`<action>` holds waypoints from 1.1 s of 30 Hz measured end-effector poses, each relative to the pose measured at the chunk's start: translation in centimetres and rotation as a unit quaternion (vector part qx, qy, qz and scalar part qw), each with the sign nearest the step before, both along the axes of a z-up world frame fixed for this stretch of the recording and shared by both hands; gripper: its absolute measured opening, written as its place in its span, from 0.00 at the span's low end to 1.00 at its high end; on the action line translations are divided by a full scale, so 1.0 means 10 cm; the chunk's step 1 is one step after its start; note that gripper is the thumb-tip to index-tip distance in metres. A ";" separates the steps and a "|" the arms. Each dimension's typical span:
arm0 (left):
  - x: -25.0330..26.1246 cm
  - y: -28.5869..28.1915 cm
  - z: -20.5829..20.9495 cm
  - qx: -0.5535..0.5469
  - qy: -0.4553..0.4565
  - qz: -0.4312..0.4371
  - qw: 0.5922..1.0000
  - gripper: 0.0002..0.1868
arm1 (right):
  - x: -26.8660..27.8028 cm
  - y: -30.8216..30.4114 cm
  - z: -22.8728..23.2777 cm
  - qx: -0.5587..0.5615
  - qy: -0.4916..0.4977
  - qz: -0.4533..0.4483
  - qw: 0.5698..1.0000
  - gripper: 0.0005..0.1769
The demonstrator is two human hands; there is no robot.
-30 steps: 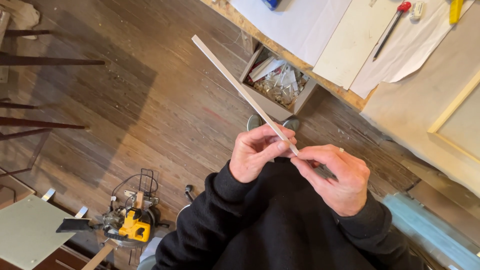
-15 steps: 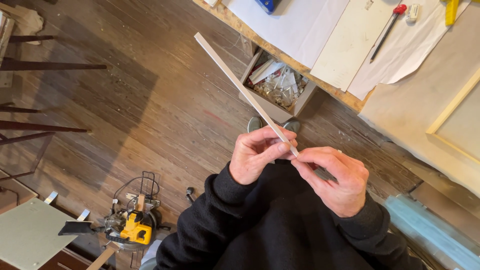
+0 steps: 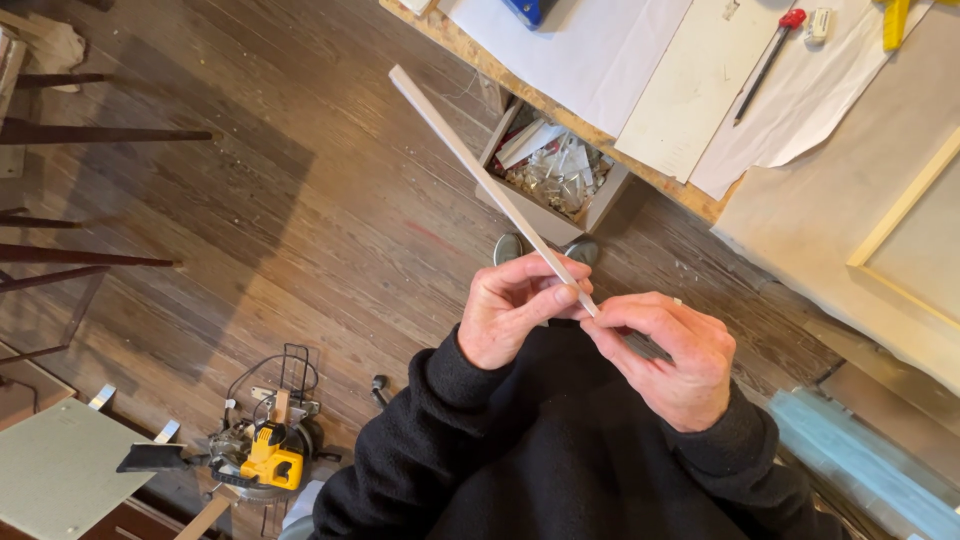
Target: Cutting a thin plastic strip with a utility knife and fitting it into a wooden picture frame.
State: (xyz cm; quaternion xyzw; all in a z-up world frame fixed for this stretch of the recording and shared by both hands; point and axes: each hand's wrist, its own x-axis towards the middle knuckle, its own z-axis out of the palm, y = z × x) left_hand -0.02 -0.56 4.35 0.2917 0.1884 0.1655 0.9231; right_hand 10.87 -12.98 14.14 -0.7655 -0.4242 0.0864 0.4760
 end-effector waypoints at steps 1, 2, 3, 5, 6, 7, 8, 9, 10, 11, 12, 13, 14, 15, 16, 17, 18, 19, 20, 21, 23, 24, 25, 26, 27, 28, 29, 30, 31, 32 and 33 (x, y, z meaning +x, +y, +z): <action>-0.01 -0.01 0.01 -0.001 0.001 0.000 1.000 0.12 | -0.01 -0.02 0.01 -0.001 0.001 0.000 1.000 0.07; 0.00 0.00 0.01 0.000 0.003 -0.003 1.000 0.12 | -0.01 -0.02 0.01 -0.001 0.005 -0.001 1.000 0.07; 0.01 0.01 0.01 0.002 0.004 -0.005 1.000 0.12 | 0.00 -0.02 0.01 -0.001 0.009 -0.002 1.000 0.07; 0.03 0.03 0.01 0.003 0.002 -0.007 1.000 0.12 | 0.00 0.00 0.01 -0.002 0.002 -0.006 1.000 0.07; 0.02 0.02 0.02 0.002 0.001 -0.008 1.000 0.12 | -0.01 0.00 0.02 -0.005 -0.005 -0.009 1.000 0.07; 0.01 0.01 0.01 0.001 0.002 -0.008 1.000 0.12 | -0.02 -0.02 0.02 -0.006 -0.004 -0.009 1.000 0.07; 0.01 0.02 0.00 0.002 -0.002 -0.008 1.000 0.12 | -0.01 -0.01 0.00 -0.002 -0.002 -0.009 1.000 0.07; 0.02 0.03 -0.01 0.003 -0.006 -0.008 1.000 0.12 | -0.01 -0.01 -0.01 0.002 -0.001 -0.009 1.000 0.07; 0.01 0.03 0.00 0.003 -0.005 -0.008 1.000 0.12 | -0.01 0.00 -0.01 0.002 0.000 -0.008 1.000 0.07; 0.01 0.03 0.01 0.005 -0.004 -0.007 1.000 0.12 | -0.02 0.00 -0.01 0.006 0.006 -0.009 1.000 0.07; 0.02 0.02 0.02 0.007 -0.004 -0.007 1.000 0.12 | -0.01 0.01 -0.01 0.009 0.009 -0.011 1.000 0.07; 0.02 0.02 0.03 0.006 -0.005 -0.008 1.000 0.12 | -0.01 0.00 0.00 0.008 0.008 -0.012 1.000 0.07; 0.02 0.02 0.03 0.009 -0.002 -0.010 1.000 0.12 | -0.01 0.00 0.00 0.008 0.006 -0.011 1.000 0.07; 0.02 0.03 0.03 0.012 0.000 -0.013 1.000 0.12 | -0.01 0.01 0.01 0.007 0.005 -0.010 1.000 0.07; 0.02 0.03 0.04 0.011 0.001 -0.012 1.000 0.12 | 0.00 0.00 0.00 0.007 0.006 -0.009 1.000 0.07; 0.03 0.04 0.05 0.007 0.002 -0.011 1.000 0.12 | 0.01 0.00 0.00 0.004 0.008 -0.008 1.000 0.07; 0.04 0.04 0.06 0.003 0.001 -0.011 1.000 0.12 | 0.02 -0.01 0.00 0.002 0.009 -0.007 1.000 0.07; 0.03 0.03 0.08 0.002 0.002 -0.011 1.000 0.12 | 0.01 -0.01 0.00 0.001 0.010 -0.007 1.000 0.07; 0.03 0.04 0.09 0.003 0.001 -0.015 1.000 0.12 | 0.01 0.00 0.00 0.005 0.004 -0.008 1.000 0.07; 0.04 0.05 0.11 0.005 0.000 -0.020 1.000 0.12 | 0.02 0.01 0.01 0.009 -0.002 -0.010 1.000 0.08; 0.04 0.05 0.11 0.003 0.000 -0.018 1.000 0.12 | 0.00 0.00 0.00 0.013 0.004 -0.011 1.000 0.08; 0.05 0.05 0.10 0.003 -0.001 -0.016 1.000 0.12 | 0.01 0.00 -0.01 0.019 0.008 -0.012 1.000 0.08; 0.06 0.05 0.11 0.003 -0.001 -0.016 1.000 0.12 | 0.00 0.00 0.00 0.019 0.008 -0.012 1.000 0.08; 0.06 0.06 0.13 -0.001 -0.001 -0.014 1.000 0.12 | 0.00 0.00 0.01 0.023 0.007 -0.016 1.000 0.08; 0.06 0.06 0.14 -0.005 -0.002 -0.012 1.000 0.12 | -0.01 0.00 0.01 0.027 0.006 -0.020 0.999 0.10; 0.07 0.06 0.14 -0.005 -0.003 -0.013 1.000 0.12 | 0.00 0.00 0.02 0.027 0.005 -0.021 0.999 0.10; 0.07 0.05 0.14 -0.010 -0.002 -0.010 1.000 0.12 | 0.01 0.01 0.03 0.032 -0.016 -0.011 0.999 0.09; 0.07 0.04 0.14 -0.016 -0.001 -0.007 1.000 0.13 | 0.02 0.01 0.04 0.036 -0.035 -0.002 0.999 0.08; 0.08 0.04 0.15 -0.016 -0.001 -0.007 1.000 0.13 | 0.03 -0.01 0.02 0.036 -0.035 -0.002 0.999 0.08; 0.08 0.03 0.15 -0.023 -0.004 -0.007 1.000 0.13 | 0.03 -0.03 0.00 0.045 -0.034 0.001 0.998 0.08; 0.09 0.03 0.15 -0.029 -0.007 -0.006 1.000 0.13 | 0.04 -0.06 -0.02 0.054 -0.032 0.004 0.998 0.08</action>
